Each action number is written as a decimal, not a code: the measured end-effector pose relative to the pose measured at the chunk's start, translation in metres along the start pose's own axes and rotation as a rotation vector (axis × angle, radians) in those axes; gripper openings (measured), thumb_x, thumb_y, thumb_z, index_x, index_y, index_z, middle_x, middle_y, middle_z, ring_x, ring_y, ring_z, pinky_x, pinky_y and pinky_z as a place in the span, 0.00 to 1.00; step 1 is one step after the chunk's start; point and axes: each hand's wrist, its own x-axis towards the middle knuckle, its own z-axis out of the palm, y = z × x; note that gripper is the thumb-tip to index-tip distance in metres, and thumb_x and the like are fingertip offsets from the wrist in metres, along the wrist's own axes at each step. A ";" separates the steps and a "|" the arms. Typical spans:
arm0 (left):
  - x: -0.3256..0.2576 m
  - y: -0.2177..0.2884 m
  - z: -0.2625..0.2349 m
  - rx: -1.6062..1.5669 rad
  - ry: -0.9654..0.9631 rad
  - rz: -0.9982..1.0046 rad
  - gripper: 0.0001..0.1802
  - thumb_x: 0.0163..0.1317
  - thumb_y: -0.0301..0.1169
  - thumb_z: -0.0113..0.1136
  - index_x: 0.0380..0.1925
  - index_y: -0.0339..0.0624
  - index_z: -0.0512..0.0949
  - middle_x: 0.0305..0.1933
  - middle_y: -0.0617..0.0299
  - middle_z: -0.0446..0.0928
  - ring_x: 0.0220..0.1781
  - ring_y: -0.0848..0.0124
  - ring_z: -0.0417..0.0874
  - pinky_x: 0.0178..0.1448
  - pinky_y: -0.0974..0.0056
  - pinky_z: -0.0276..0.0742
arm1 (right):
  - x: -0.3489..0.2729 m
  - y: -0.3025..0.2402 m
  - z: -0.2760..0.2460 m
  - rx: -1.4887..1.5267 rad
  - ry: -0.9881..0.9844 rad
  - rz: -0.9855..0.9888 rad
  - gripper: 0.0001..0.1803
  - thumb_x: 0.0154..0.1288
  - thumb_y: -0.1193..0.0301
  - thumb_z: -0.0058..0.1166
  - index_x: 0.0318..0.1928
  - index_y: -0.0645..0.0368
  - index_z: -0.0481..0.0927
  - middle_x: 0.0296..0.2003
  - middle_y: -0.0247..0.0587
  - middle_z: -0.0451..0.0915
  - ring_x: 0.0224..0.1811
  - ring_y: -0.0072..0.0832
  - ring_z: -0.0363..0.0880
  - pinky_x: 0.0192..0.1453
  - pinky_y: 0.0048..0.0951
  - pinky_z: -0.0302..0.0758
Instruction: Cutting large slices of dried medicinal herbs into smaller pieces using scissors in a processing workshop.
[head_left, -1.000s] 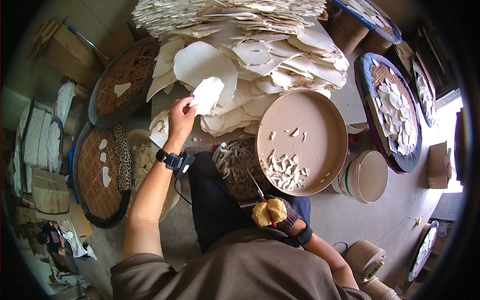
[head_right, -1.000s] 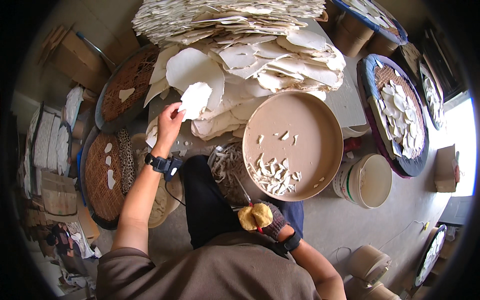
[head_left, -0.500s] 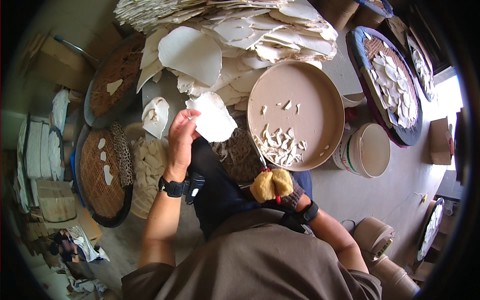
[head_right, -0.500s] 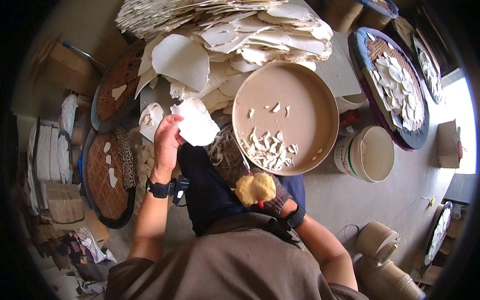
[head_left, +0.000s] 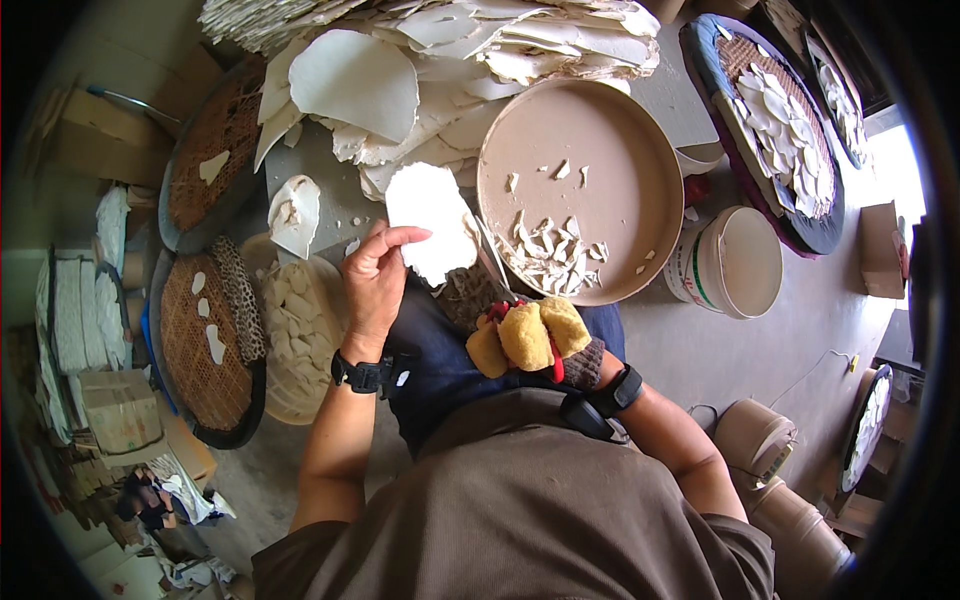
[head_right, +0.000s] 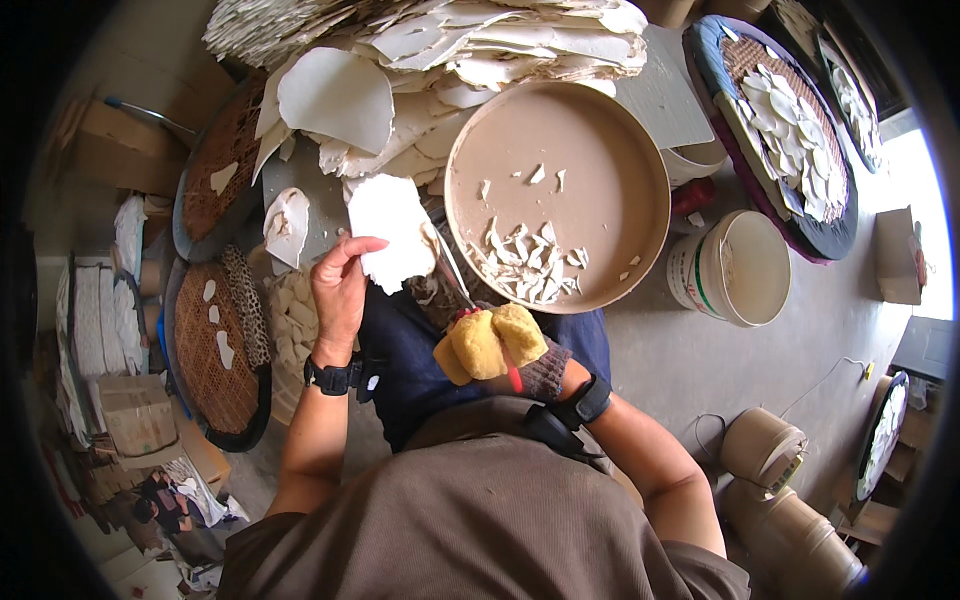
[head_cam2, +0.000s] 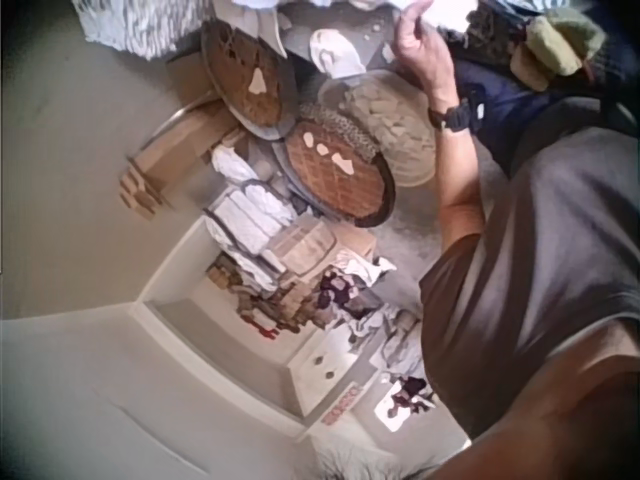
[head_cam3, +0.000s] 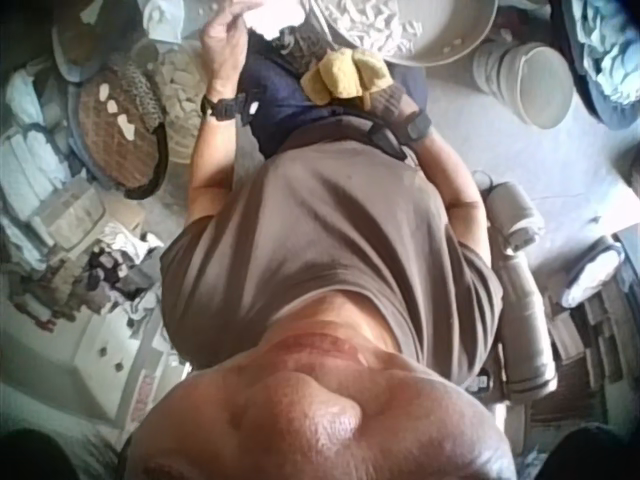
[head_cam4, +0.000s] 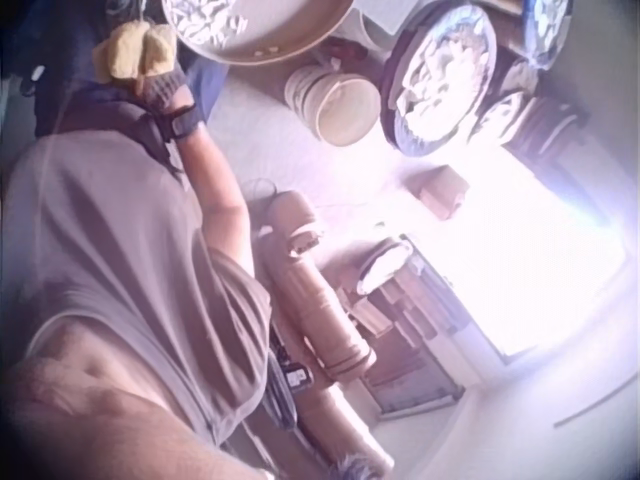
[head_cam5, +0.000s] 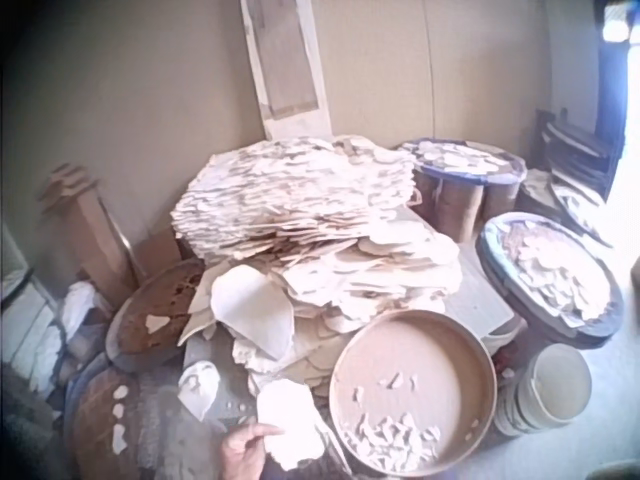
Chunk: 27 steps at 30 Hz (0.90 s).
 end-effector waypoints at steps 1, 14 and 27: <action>-0.003 0.001 0.000 0.001 0.002 -0.004 0.16 0.53 0.14 0.43 0.33 0.37 0.80 0.46 0.62 0.75 0.46 0.74 0.74 0.51 0.71 0.67 | 0.001 -0.002 0.013 0.422 -0.028 0.043 0.16 0.65 0.70 0.44 0.52 0.61 0.66 0.50 0.40 0.70 0.54 0.27 0.68 0.63 0.28 0.63; -0.015 0.022 -0.006 -0.522 0.166 -0.371 0.27 0.55 0.24 0.58 0.55 0.37 0.62 0.41 0.60 0.77 0.37 0.79 0.77 0.33 0.78 0.71 | 0.011 -0.005 0.009 -0.272 0.035 -0.027 0.18 0.67 0.74 0.40 0.56 0.65 0.62 0.52 0.45 0.68 0.54 0.30 0.69 0.60 0.28 0.67; -0.031 0.024 0.025 -0.562 0.524 -0.196 0.37 0.55 0.20 0.55 0.63 0.47 0.51 0.50 0.57 0.71 0.43 0.73 0.75 0.34 0.73 0.72 | 0.053 0.020 0.007 0.114 -0.220 0.013 0.19 0.67 0.71 0.41 0.56 0.65 0.62 0.53 0.45 0.69 0.56 0.31 0.69 0.63 0.33 0.64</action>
